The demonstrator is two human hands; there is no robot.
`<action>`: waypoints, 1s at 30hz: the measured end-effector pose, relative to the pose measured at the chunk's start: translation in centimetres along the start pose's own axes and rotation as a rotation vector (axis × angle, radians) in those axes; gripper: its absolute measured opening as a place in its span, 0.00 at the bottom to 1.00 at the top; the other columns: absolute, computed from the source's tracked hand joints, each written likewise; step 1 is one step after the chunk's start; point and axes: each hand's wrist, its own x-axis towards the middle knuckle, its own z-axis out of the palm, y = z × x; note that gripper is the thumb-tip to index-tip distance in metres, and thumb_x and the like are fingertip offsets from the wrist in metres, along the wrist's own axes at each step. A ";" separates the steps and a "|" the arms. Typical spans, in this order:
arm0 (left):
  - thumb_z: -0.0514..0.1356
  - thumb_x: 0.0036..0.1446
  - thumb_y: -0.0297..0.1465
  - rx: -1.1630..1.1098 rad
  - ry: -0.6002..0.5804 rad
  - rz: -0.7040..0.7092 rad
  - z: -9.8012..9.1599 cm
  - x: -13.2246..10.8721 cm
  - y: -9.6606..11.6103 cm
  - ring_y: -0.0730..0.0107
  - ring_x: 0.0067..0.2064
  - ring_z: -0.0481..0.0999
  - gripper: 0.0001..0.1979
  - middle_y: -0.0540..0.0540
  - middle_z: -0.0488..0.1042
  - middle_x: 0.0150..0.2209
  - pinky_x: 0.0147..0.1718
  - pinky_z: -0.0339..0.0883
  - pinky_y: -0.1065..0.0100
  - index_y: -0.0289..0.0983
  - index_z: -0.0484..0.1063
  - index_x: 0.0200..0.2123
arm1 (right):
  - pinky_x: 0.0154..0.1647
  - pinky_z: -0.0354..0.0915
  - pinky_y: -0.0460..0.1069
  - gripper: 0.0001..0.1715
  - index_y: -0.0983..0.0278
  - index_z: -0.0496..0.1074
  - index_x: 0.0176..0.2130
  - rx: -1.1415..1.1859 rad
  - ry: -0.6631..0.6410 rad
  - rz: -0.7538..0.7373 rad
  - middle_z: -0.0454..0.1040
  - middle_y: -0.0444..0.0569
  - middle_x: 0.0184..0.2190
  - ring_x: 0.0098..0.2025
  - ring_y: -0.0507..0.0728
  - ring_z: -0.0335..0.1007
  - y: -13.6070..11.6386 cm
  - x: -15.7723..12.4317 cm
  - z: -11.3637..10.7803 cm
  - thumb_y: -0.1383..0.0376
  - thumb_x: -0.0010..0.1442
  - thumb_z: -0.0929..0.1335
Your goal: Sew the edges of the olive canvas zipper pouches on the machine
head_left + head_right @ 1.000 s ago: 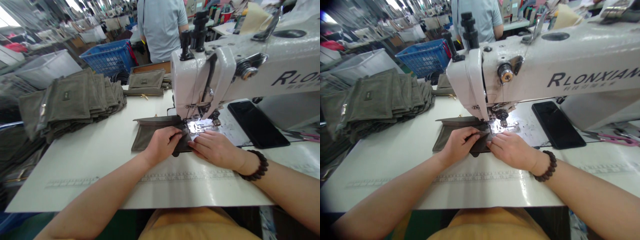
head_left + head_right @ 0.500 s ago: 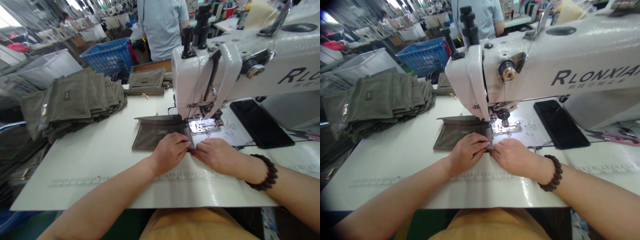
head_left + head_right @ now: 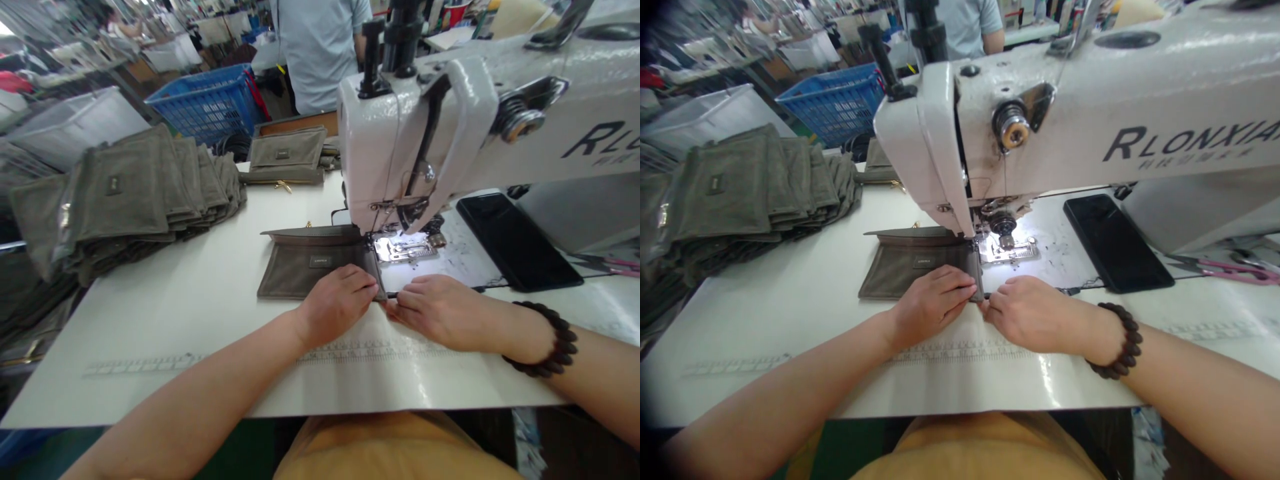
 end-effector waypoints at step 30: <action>0.49 0.57 0.22 0.161 -0.139 0.141 -0.6 -0.5 0.1 0.65 0.45 0.69 0.10 0.39 0.72 0.42 0.47 0.66 0.64 0.27 0.68 0.40 | 0.25 0.47 0.51 0.13 0.70 0.65 0.45 -0.043 0.097 0.068 0.65 0.45 0.24 0.25 0.52 0.58 0.3 -0.5 0.9 0.69 0.63 0.57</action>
